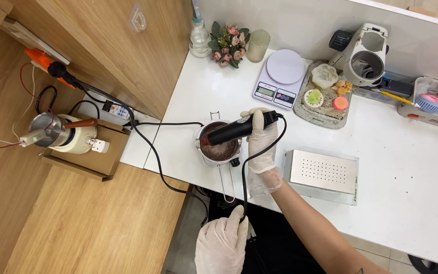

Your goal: Melting and stirring wax in a small pot on a heating plate for candle making.

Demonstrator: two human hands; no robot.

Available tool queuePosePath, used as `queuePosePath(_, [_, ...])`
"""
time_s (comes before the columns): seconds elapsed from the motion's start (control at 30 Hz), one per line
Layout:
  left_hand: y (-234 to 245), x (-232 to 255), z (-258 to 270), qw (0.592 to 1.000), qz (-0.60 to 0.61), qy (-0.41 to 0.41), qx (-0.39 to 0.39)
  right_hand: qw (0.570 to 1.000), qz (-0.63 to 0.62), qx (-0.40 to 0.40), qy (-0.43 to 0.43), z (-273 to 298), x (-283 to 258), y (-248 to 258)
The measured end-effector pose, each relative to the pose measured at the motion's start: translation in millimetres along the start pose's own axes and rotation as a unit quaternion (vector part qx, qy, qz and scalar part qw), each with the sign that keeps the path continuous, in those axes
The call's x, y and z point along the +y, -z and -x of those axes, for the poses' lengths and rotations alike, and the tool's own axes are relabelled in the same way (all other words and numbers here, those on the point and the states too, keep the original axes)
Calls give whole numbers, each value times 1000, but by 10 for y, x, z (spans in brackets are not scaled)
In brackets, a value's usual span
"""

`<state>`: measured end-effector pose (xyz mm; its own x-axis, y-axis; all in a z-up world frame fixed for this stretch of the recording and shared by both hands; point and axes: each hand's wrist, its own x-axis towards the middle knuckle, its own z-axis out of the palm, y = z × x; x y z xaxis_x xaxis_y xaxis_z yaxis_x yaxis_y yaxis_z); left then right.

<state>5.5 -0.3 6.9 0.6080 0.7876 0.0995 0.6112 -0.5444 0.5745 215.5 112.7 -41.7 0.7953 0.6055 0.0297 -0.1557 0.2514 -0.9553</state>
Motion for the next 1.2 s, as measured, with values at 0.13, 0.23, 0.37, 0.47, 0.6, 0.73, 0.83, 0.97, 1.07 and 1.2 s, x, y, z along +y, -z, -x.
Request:
queuePosePath(0.13, [24, 35, -3, 998, -15, -27, 49, 999, -29, 14, 0, 30, -67, -27])
queuePosePath(0.23, [69, 85, 3, 1000, -13, 2, 26, 999, -26, 34, 0, 40, -21, -14])
queuePosePath(0.37, [134, 146, 10, 999, -2, 1, 41, 999, -17, 47, -3, 54, 1, 6])
queuePosePath(0.47, [153, 149, 11, 998, 0, -19, 64, 999, -9, 36, -6, 69, 1, 14])
queuePosePath(0.6, [192, 156, -4, 999, 20, -5, 47, 999, -9, 36, 2, 84, -32, -5])
queuePosePath(0.73, [183, 153, 7, 998, 17, -6, 53, 1000, -5, 23, -3, 104, -38, -13])
queuePosePath(0.83, [197, 148, 0, 999, 21, -6, 42, 1000, -6, 16, 0, 96, -34, -3])
queuePosePath(0.97, [204, 156, 3, 999, 14, -1, 34, 1000, -3, 5, 4, 110, -39, 5])
queuePosePath(1.07, [191, 149, 12, 998, 12, -16, 67, 1000, -4, 7, 2, 109, -66, 13])
queuePosePath(1.2, [185, 137, 7, 999, 16, -9, 45, 1000, -7, -1, 4, 120, -36, 18])
